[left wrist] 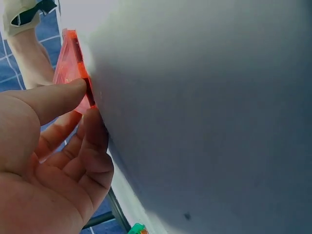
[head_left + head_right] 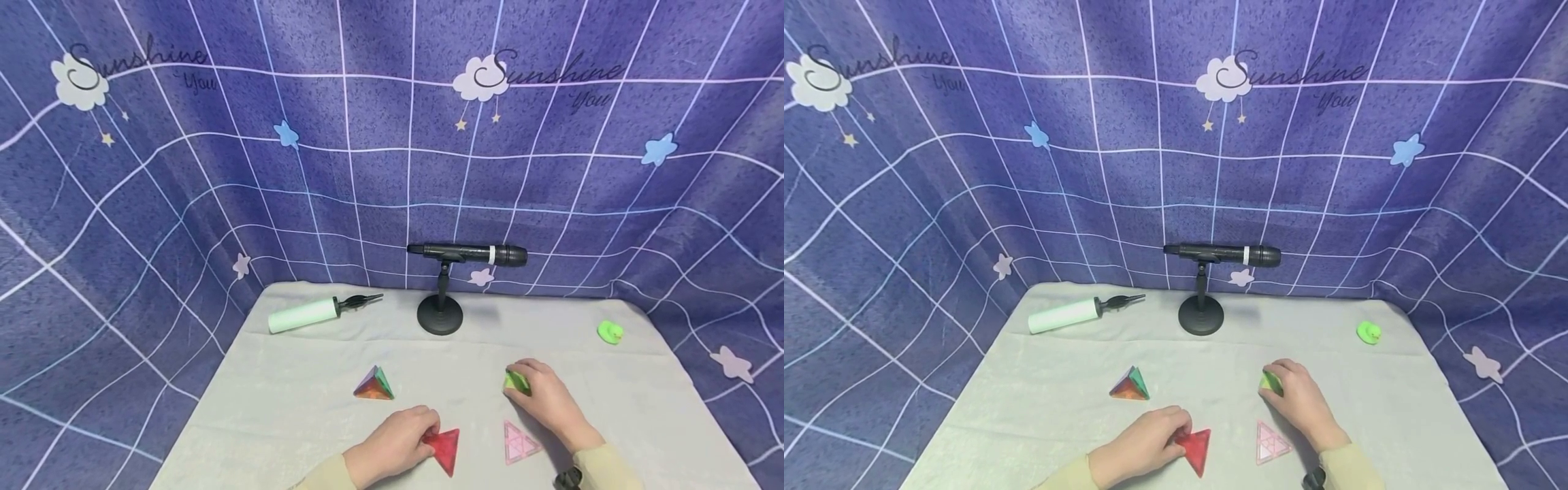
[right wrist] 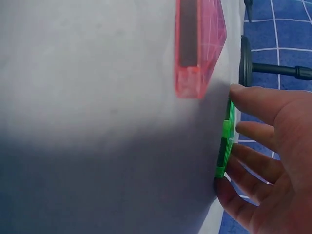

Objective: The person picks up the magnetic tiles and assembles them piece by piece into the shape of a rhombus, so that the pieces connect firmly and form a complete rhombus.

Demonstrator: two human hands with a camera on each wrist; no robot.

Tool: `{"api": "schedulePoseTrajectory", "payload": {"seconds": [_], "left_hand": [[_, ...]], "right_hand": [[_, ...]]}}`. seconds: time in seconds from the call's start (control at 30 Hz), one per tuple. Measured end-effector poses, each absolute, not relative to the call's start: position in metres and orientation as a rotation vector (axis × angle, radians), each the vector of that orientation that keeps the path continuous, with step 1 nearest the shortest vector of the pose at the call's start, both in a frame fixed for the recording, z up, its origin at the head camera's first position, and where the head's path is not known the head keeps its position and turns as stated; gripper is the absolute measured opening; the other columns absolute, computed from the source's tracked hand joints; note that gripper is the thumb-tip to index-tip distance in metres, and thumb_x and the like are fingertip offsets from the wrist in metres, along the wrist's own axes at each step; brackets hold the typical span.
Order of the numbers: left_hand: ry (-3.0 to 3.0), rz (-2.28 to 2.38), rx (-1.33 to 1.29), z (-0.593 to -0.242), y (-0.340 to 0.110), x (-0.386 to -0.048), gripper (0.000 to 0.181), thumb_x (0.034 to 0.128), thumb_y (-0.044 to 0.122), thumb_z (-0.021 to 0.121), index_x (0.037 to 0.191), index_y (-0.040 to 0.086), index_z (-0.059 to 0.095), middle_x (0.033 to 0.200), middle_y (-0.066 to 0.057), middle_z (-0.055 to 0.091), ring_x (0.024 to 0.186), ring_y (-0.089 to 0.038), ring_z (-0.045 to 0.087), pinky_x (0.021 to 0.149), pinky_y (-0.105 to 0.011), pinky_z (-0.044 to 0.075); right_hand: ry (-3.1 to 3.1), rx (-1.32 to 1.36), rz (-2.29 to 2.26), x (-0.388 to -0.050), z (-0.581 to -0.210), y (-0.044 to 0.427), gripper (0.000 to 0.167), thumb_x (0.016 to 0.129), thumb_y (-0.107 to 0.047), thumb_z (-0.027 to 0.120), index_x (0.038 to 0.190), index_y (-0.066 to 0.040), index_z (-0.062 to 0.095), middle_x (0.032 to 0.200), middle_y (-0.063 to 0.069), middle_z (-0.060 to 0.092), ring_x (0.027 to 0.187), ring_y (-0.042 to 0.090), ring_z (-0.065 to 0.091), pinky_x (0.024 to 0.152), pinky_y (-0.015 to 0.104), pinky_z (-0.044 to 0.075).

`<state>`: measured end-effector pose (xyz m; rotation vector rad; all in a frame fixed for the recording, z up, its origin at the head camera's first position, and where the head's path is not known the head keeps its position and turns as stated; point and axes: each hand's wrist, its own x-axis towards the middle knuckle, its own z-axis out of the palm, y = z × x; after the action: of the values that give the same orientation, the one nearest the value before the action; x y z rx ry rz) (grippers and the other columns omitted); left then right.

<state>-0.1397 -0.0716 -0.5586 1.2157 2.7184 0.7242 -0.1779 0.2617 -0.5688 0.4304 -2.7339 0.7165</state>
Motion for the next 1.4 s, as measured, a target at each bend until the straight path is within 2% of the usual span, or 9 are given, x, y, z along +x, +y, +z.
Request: {"api": "schedulePoseTrajectory", "payload": {"seconds": [0.27,0.4,0.6,0.87,1.27,1.4], "left_hand": [[2.698,0.656,1.317,-0.556,-0.074,-0.141,0.018,0.0854,0.014,0.083,0.093,0.021,0.069,0.083,0.016,0.049,0.072,0.003,0.043,0.064,-0.014,0.037],[2.689,0.623,1.358,-0.552,-0.075,-0.14,0.016,0.0867,0.011,0.08,0.092,0.022,0.07,0.082,0.016,0.048,0.071,0.003,0.042,0.064,-0.013,0.036],[2.679,0.56,1.406,-0.551,-0.078,-0.143,0.013,0.0863,0.01,0.077,0.088,0.021,0.07,0.079,0.017,0.046,0.067,0.002,0.041,0.062,-0.015,0.035],[2.664,0.521,1.492,-0.554,-0.081,-0.146,0.02,0.0868,0.014,0.079,0.08,0.025,0.063,0.076,0.018,0.045,0.065,0.004,0.039,0.06,-0.014,0.034],[2.733,0.575,1.403,-0.554,-0.083,-0.151,0.015,0.0878,0.016,0.078,0.082,0.023,0.066,0.076,0.017,0.047,0.064,0.001,0.041,0.06,-0.017,0.035],[2.779,0.626,1.32,-0.556,-0.083,-0.154,0.019,0.0873,0.016,0.08,0.081,0.023,0.063,0.077,0.016,0.05,0.066,0.0,0.043,0.061,-0.018,0.037]], "right_hand": [[-2.768,0.445,0.722,-0.179,-0.565,0.266,0.058,0.077,-0.017,0.092,0.126,0.004,0.069,0.117,0.017,0.068,0.104,0.035,0.066,0.094,0.055,0.052],[-2.785,0.528,0.699,-0.18,-0.56,0.268,0.054,0.076,-0.016,0.092,0.124,0.0,0.073,0.113,0.015,0.067,0.098,0.029,0.065,0.088,0.053,0.054],[-2.824,0.637,0.647,-0.182,-0.553,0.27,0.043,0.078,-0.018,0.091,0.117,-0.005,0.077,0.112,0.014,0.064,0.097,0.028,0.063,0.089,0.053,0.053],[-2.836,0.632,0.636,-0.182,-0.551,0.27,0.042,0.079,-0.018,0.091,0.117,-0.006,0.077,0.112,0.013,0.064,0.098,0.029,0.064,0.09,0.053,0.053],[-2.808,0.666,0.695,-0.18,-0.557,0.256,0.046,0.079,-0.018,0.091,0.119,-0.005,0.075,0.115,0.01,0.065,0.103,0.026,0.064,0.092,0.05,0.053],[-2.8,0.706,0.696,-0.18,-0.559,0.249,0.045,0.079,-0.018,0.091,0.119,-0.006,0.075,0.114,0.009,0.065,0.101,0.024,0.064,0.09,0.048,0.054]]}}
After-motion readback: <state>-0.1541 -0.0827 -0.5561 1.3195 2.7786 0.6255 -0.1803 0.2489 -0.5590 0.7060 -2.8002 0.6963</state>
